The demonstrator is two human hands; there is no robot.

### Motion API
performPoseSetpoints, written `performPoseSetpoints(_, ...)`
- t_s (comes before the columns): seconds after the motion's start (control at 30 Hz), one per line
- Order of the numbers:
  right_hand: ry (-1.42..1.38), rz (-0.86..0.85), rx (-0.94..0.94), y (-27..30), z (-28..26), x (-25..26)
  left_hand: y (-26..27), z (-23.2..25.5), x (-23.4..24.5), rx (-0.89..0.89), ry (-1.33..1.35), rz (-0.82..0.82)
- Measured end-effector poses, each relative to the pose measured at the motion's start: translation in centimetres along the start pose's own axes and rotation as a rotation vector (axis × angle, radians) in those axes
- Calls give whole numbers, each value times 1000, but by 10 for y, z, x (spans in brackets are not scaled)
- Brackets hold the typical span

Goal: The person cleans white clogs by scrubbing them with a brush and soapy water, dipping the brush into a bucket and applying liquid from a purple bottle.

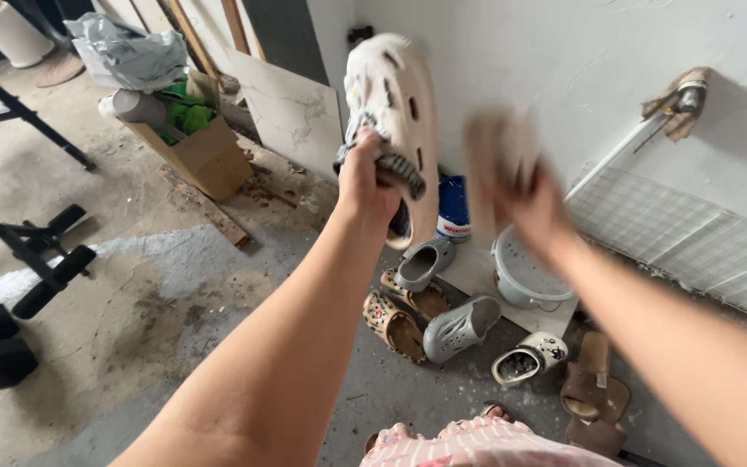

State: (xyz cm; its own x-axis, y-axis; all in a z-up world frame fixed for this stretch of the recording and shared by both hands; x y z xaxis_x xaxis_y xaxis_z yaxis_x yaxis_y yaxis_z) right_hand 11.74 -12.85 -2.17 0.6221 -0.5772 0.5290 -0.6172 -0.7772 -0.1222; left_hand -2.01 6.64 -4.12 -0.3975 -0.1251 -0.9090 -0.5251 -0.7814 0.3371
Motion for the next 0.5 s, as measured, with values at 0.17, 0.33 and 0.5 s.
performPoseSetpoints(0.17,5,47,285,-102,-76,15,-3,-37,16,80,28,161)
performPoseSetpoints(0.33,113,79,319,-32,-45,-36,-9,-34,16,103,171,-17)
performPoseSetpoints(0.5,136,64,129,25,-32,-28,36,-39,38,71,120,-74)
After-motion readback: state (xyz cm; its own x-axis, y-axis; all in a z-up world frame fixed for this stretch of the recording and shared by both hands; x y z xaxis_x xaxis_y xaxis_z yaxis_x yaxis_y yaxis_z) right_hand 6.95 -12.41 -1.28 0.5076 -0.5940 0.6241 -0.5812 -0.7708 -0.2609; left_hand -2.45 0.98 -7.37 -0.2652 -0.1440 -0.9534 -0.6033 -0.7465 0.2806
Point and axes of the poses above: each hand's wrist, its own y-axis away from the middle knuckle, its own x-axis out of the back of the hand, z = x × y, the point moved 5 cm from there along -y, towards the middle knuckle, and after that the axes turned 14 degrees about y, right-handed, at the moved point
